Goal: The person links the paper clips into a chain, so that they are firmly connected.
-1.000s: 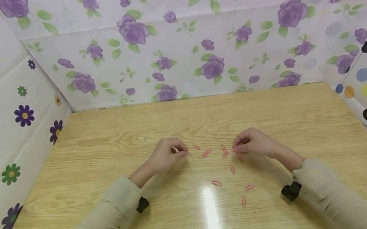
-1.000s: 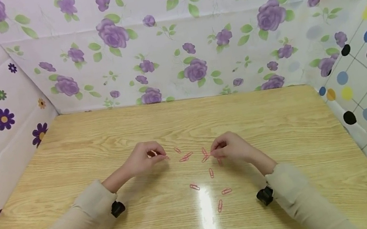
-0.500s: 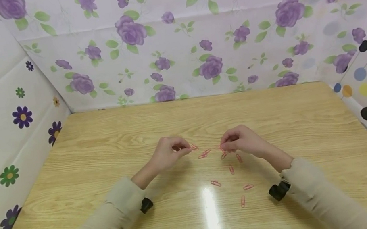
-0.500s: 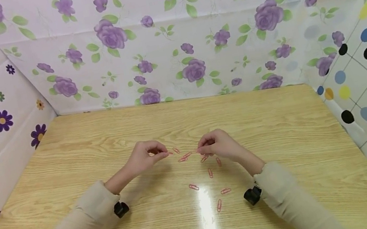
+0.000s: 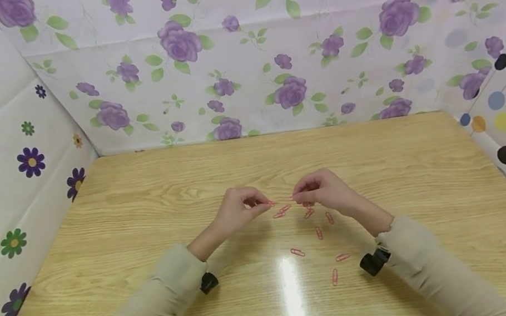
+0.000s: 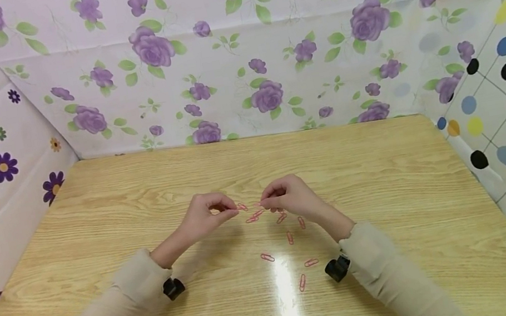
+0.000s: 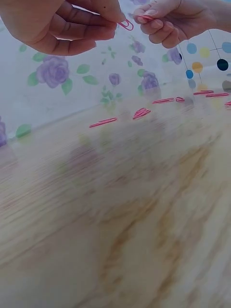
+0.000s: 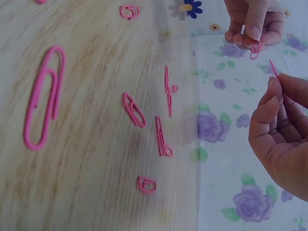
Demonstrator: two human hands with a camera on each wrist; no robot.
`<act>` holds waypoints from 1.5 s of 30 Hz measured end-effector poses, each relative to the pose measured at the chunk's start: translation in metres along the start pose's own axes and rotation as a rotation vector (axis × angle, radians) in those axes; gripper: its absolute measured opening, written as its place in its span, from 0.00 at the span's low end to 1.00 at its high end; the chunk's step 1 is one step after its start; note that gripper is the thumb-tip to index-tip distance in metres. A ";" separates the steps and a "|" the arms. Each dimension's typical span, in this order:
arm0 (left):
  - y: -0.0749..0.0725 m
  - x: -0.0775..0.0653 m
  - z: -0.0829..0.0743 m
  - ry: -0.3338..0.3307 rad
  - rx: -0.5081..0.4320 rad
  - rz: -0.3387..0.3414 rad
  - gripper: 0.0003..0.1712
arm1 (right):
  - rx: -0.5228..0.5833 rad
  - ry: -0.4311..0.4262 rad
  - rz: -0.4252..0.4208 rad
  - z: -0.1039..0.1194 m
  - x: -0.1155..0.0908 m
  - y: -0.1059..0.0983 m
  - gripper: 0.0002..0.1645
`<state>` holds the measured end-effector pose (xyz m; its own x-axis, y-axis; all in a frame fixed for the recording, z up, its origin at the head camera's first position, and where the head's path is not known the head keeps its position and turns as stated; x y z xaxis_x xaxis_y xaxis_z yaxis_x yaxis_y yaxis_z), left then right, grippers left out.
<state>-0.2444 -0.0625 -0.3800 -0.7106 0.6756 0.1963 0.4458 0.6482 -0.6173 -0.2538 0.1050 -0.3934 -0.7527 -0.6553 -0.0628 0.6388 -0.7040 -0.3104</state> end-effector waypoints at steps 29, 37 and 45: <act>0.008 0.005 -0.010 0.036 -0.037 -0.015 0.02 | 0.029 -0.010 -0.003 -0.001 0.003 0.011 0.08; 0.009 0.003 -0.005 0.014 -0.138 0.005 0.01 | 0.053 0.006 -0.005 -0.003 -0.002 0.007 0.08; 0.024 0.004 0.002 -0.032 -0.591 0.161 0.03 | 0.039 0.004 0.011 0.003 -0.001 0.011 0.07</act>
<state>-0.2375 -0.0449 -0.3950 -0.6216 0.7760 0.1068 0.7686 0.6305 -0.1082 -0.2450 0.0971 -0.3938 -0.7460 -0.6624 -0.0696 0.6529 -0.7067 -0.2725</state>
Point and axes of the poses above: each hand's wrist, its own x-axis towards the middle knuckle, its own y-axis out of the palm, z = x × y, the point moved 7 cm from there along x, towards the middle knuckle, and after that the axes turned 13 degrees about z, right-handed, at the moved point
